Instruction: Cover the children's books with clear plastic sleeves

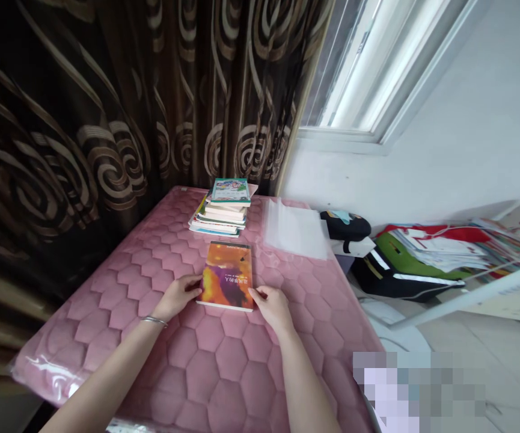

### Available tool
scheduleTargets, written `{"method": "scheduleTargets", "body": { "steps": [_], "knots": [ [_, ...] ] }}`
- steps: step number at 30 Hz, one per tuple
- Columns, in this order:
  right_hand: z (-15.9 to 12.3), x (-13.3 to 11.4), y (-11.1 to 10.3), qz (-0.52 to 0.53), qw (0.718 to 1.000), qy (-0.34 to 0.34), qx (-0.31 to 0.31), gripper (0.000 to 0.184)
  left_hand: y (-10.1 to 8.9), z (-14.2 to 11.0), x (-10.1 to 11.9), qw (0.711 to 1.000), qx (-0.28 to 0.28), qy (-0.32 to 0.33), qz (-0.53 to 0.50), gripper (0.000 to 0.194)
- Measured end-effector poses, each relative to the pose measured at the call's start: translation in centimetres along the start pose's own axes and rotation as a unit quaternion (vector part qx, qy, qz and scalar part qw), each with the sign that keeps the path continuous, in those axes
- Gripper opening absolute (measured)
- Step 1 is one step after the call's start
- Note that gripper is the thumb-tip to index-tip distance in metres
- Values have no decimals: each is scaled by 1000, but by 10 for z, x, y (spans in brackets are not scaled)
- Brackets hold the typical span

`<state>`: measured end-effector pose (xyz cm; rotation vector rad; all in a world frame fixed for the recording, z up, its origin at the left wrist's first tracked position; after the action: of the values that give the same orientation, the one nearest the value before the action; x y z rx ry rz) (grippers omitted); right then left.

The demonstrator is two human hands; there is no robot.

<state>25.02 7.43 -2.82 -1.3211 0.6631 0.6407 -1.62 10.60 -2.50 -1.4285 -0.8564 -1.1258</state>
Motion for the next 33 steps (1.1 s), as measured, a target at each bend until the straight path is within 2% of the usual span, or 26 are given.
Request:
{"method": "scheduleTargets", "body": {
  "steps": [3, 7, 10, 15, 21, 30, 33],
  "knots": [
    [0, 2, 2, 24, 1000, 6, -12, 34, -2, 3, 2, 999, 31, -22, 33, 37],
    [1, 1, 1, 27, 999, 0, -18, 32, -1, 4, 4, 998, 35, -44, 11, 36],
    [-6, -2, -5, 50, 998, -18, -19, 26, -3, -6, 5, 999, 39, -35, 2, 34],
    [-34, -8, -9, 49, 996, -70, -39, 42, 0, -25, 6, 1000, -2, -3, -25, 48],
    [-43, -12, -6, -16, 992, -116, 47, 28, -1, -28, 8, 999, 45, -3, 19, 42],
    [-42, -17, -4, -28, 985, -157, 70, 24, -5, -29, 16, 992, 71, 37, 100, 34],
    [-43, -19, -4, -26, 985, -155, 71, 25, -4, -29, 15, 994, 48, 34, 93, 36]
  ]
}}
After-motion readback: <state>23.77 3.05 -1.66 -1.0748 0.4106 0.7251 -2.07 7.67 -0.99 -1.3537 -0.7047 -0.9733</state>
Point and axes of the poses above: each hand's wrist, its own z-axis towards the middle knuckle, its own y-axis out of the palm, x = y × z, the point moved 7 cm from there along z, towards the middle knuckle, and after that the axes turned 3 degrees about -y, right-handed, at the moved point
